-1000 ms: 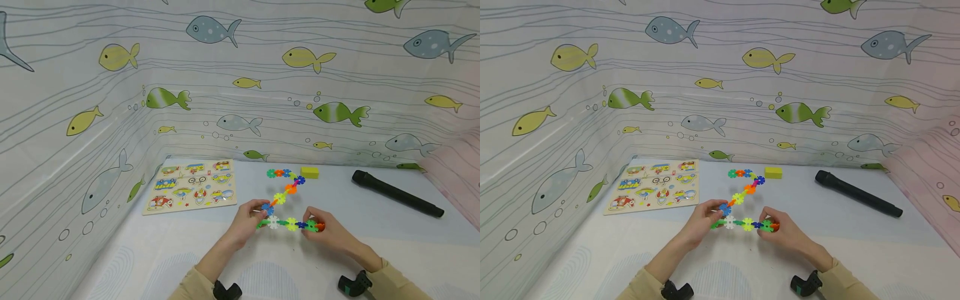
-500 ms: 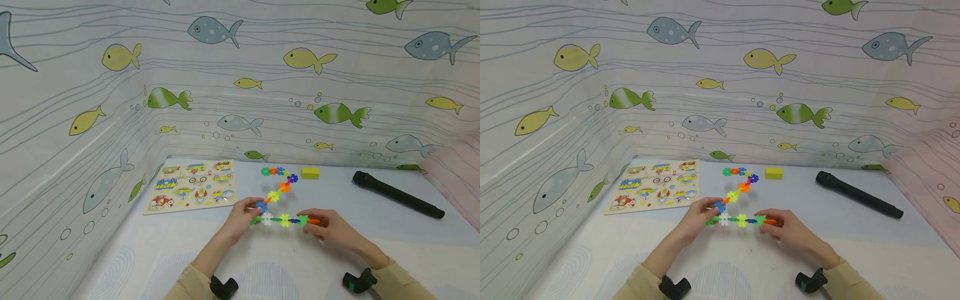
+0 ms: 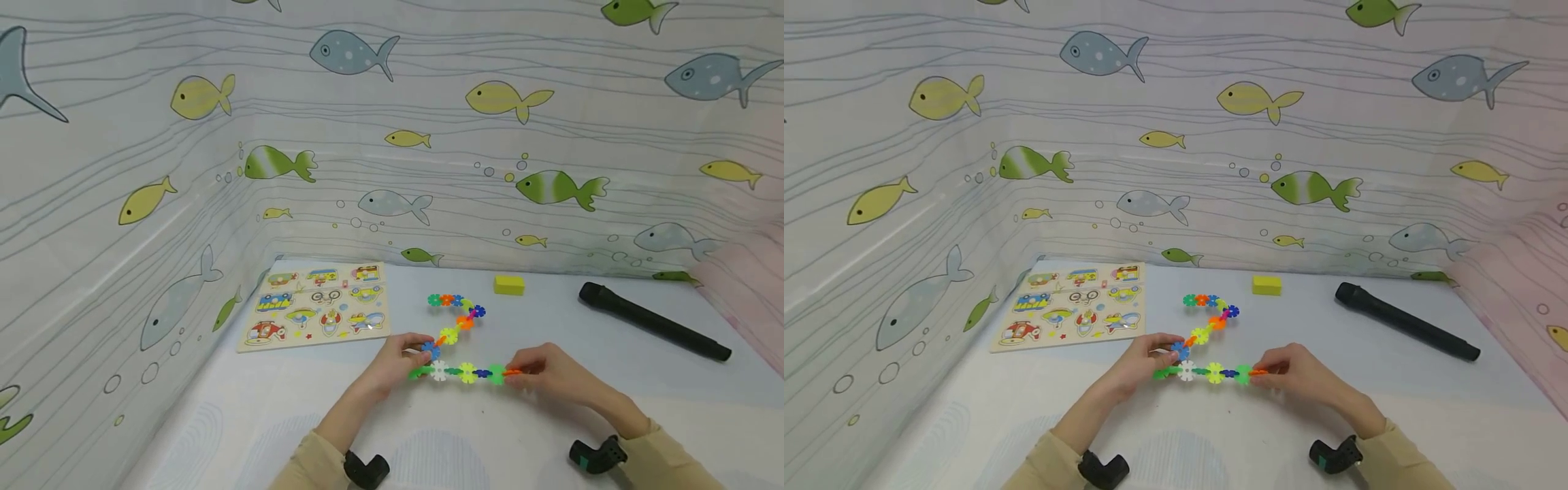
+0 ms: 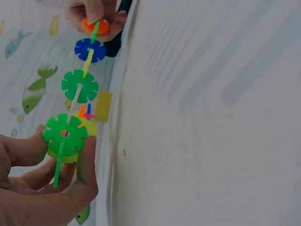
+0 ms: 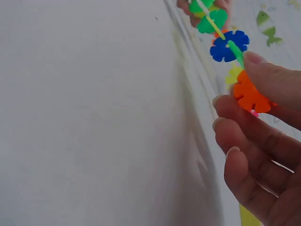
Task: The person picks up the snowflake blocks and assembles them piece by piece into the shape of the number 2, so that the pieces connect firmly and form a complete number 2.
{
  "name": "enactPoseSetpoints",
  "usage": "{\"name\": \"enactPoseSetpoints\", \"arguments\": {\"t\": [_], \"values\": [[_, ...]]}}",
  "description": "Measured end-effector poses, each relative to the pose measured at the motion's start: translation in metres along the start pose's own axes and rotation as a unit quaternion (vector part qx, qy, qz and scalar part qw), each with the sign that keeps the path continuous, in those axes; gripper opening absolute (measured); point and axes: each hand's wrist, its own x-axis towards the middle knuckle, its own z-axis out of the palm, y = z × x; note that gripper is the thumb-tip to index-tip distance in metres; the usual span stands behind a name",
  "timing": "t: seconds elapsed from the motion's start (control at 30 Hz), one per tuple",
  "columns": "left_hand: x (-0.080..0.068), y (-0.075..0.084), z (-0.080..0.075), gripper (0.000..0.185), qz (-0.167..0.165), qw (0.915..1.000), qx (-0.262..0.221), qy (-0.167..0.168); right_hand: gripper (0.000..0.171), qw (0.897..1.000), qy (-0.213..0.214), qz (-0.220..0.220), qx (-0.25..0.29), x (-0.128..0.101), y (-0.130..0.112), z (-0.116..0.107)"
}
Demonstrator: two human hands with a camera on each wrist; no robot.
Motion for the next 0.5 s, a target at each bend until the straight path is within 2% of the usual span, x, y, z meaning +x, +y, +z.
{"name": "enactPoseSetpoints", "arguments": {"t": [0.2, 0.5], "values": [[-0.0009, -0.0024, 0.0001, 0.035, -0.018, 0.9988, 0.025, -0.038, 0.002, 0.999, -0.032, -0.021, -0.032, -0.0026, 0.0018, -0.0038], [-0.0018, -0.0012, 0.0029, 0.046, 0.000, 0.9943, 0.088, -0.059, 0.004, 0.997, -0.078, -0.008, -0.028, -0.0056, 0.0023, -0.0063]]}}
